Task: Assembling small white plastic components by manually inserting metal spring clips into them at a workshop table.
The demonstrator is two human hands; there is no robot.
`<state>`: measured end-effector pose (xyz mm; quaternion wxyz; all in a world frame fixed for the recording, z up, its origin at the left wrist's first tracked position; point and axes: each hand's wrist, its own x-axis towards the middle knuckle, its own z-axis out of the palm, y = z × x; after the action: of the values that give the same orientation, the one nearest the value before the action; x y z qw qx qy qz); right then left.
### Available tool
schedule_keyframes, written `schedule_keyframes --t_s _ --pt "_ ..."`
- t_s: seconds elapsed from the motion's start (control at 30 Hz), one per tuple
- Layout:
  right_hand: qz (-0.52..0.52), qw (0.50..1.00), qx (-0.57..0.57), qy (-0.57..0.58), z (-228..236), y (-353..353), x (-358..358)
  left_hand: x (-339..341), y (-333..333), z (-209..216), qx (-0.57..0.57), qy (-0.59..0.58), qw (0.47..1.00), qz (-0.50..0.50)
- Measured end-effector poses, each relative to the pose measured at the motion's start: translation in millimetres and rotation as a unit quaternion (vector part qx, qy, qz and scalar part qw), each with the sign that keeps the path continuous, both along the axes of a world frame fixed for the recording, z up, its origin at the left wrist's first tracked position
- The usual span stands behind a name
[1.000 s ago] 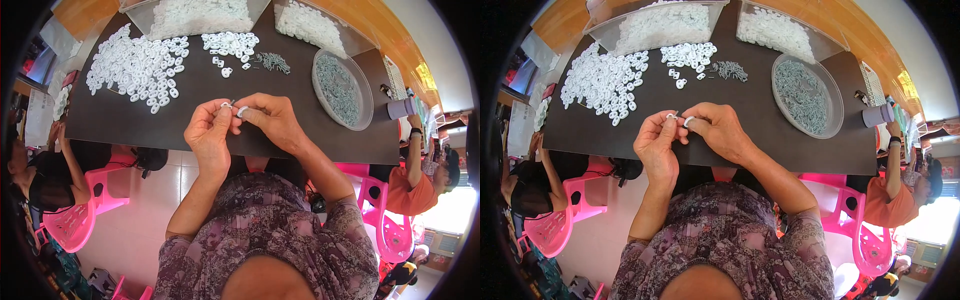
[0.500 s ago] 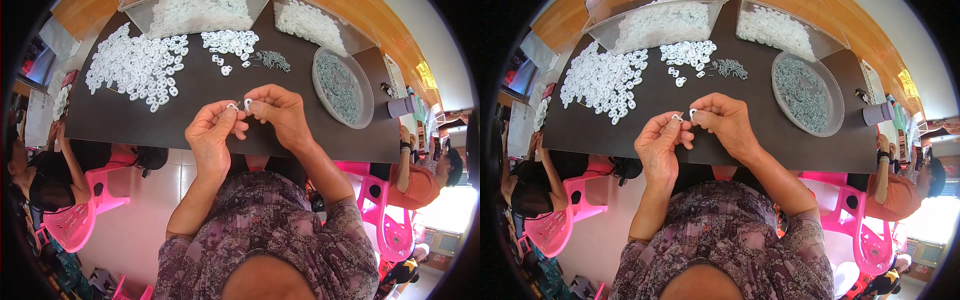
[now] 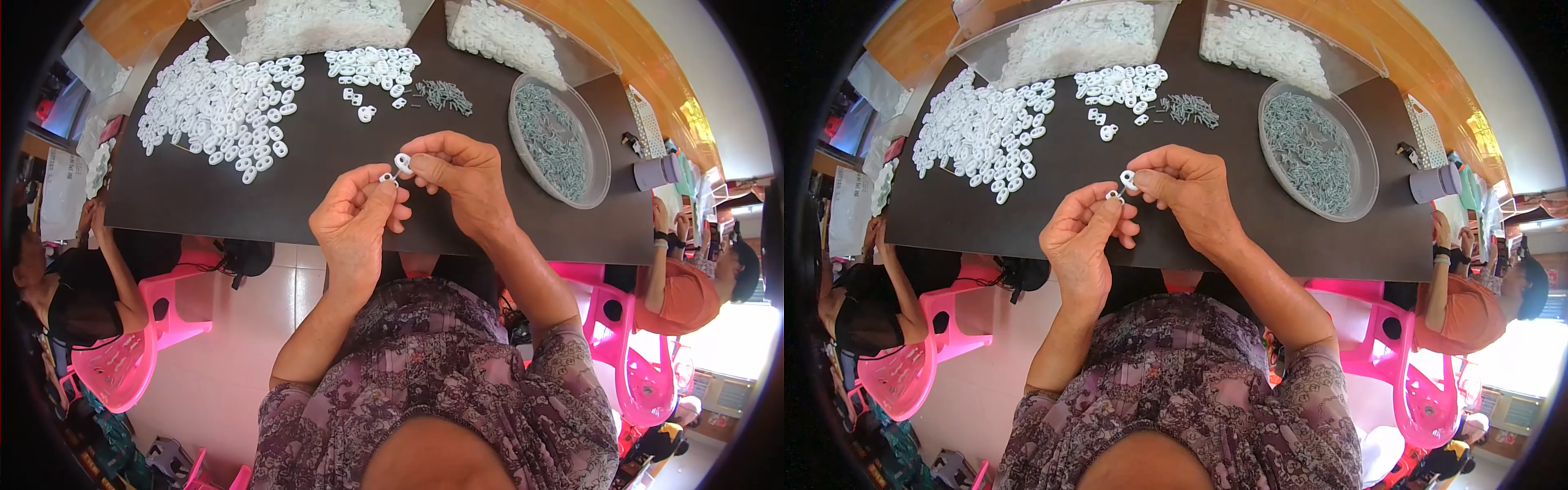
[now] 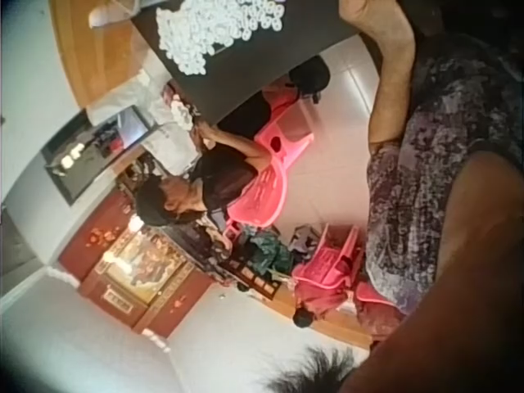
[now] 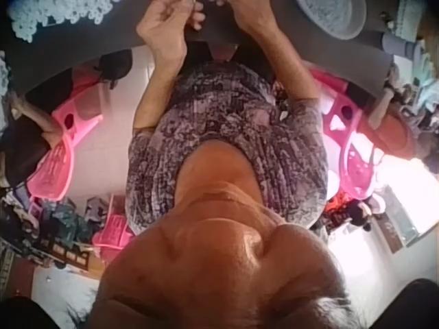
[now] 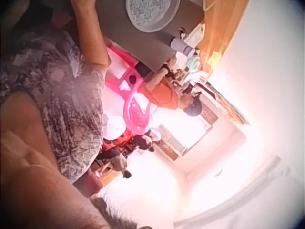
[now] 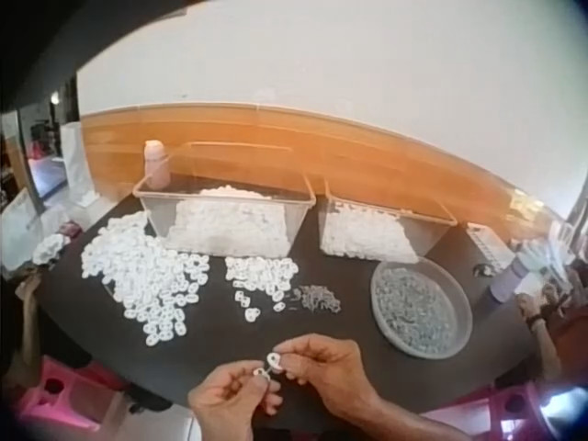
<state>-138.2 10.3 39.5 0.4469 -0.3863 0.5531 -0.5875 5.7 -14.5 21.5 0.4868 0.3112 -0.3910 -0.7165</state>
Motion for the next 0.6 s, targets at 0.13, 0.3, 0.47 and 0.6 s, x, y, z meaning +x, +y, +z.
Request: schedule_keyframes --t_s 0.13,0.3,0.47,0.6 --pt "0.000 1.000 -0.001 0.010 -1.0 -0.4 0.6 0.0 -0.2 -1.6 0.002 -0.012 1.000 0.002" --pt "0.000 1.000 -0.011 0.022 -1.1 0.1 2.6 0.3 0.2 -1.5 0.001 -0.012 1.000 0.006" --pt "0.001 0.999 -0.010 0.036 -0.5 0.3 4.3 0.8 -0.2 -4.3 0.003 -0.018 1.000 0.014" --pt "0.002 0.999 -0.012 0.038 -1.2 -0.1 3.9 0.9 0.0 -3.8 -0.006 -0.023 1.000 0.015"
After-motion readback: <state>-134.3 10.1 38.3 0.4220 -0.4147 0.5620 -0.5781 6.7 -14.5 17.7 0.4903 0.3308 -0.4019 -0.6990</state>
